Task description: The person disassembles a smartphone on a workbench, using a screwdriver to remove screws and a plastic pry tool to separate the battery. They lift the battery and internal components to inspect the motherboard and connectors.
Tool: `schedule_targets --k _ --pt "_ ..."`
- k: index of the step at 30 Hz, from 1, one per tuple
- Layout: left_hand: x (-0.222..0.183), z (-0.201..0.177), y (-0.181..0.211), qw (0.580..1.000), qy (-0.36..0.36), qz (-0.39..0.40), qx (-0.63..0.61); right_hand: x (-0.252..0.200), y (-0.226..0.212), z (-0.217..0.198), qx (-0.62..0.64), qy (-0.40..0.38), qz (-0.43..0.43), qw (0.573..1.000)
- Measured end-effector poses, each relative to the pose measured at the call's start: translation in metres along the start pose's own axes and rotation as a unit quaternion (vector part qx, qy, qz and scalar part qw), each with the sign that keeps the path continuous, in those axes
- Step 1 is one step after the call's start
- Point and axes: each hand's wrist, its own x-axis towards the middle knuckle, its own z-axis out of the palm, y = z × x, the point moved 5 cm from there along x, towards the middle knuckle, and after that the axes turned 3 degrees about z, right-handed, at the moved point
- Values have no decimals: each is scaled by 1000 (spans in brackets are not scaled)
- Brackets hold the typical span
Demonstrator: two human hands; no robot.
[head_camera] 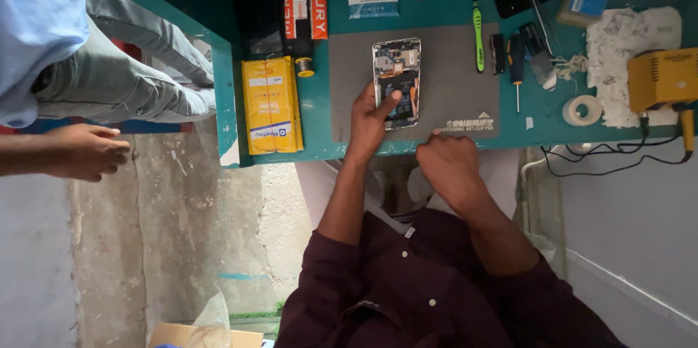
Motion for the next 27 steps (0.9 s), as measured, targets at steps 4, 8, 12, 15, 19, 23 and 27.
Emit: schedule_targets --k 4,8,12,15,19,23,27 --pt "0 0 -5 999 3 -8 -33 -2 1 0 3 4 1 1000" --pt "1 0 -4 1000 -1 3 -22 -1 1 0 -2 8 0 1000" --pt "0 0 -7 999 -3 -3 -40 -1 0 -2 5 31 0 999" --pt "0 0 -6 999 -5 -2 -45 1 0 -4 1 29 -2 1000" --pt "0 -1 -6 1000 -1 -4 -12 1 1 -4 9 12 0 1000" --pt "0 0 -4 1000 -2 -9 -15 1 1 -7 18 20 -4 1000" --pt "-1 0 -2 1000 -2 -12 -3 1 1 -6 18 35 -4 999"
